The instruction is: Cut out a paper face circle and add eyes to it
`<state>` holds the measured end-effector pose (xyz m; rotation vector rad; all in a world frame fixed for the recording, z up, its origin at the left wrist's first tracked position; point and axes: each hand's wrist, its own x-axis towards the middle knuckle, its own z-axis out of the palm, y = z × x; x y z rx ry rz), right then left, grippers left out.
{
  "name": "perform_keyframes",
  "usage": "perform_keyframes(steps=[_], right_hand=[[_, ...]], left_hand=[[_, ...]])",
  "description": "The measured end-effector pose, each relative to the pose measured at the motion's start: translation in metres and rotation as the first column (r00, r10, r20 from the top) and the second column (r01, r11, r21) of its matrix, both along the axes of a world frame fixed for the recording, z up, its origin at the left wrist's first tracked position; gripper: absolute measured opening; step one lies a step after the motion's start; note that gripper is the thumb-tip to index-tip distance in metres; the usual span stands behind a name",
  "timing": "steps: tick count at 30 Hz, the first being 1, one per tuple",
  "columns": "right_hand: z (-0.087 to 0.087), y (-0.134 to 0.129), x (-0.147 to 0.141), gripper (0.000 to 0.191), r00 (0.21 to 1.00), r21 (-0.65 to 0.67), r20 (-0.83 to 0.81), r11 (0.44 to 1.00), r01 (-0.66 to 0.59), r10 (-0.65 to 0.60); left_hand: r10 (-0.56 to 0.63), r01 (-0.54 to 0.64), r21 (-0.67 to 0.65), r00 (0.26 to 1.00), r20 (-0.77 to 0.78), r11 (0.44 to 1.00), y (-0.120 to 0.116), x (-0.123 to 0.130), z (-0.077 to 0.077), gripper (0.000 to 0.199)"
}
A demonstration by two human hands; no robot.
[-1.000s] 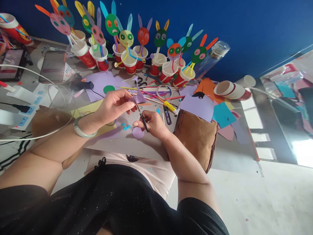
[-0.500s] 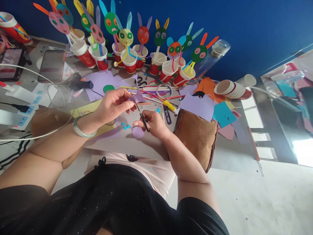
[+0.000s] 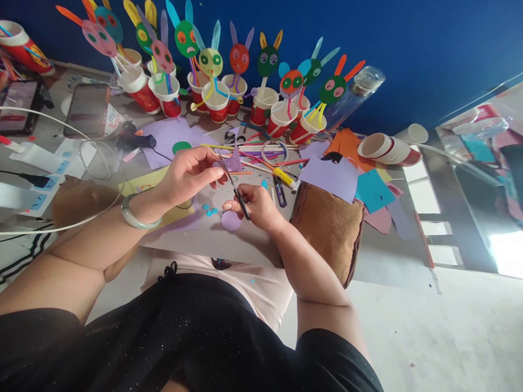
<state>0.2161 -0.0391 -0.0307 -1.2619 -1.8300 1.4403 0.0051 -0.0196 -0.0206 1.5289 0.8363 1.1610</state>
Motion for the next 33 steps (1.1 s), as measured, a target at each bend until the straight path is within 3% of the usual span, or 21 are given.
perform_keyframes(steps=[33], right_hand=[[-0.0002, -0.0006, -0.0034, 0.079, 1.000, 0.006, -0.018, 1.000, 0.018, -0.018]], left_hand=[[-0.032, 0.032, -0.008, 0.999, 0.025, 0.999, -0.0006, 0.0017, -0.0007, 0.013]])
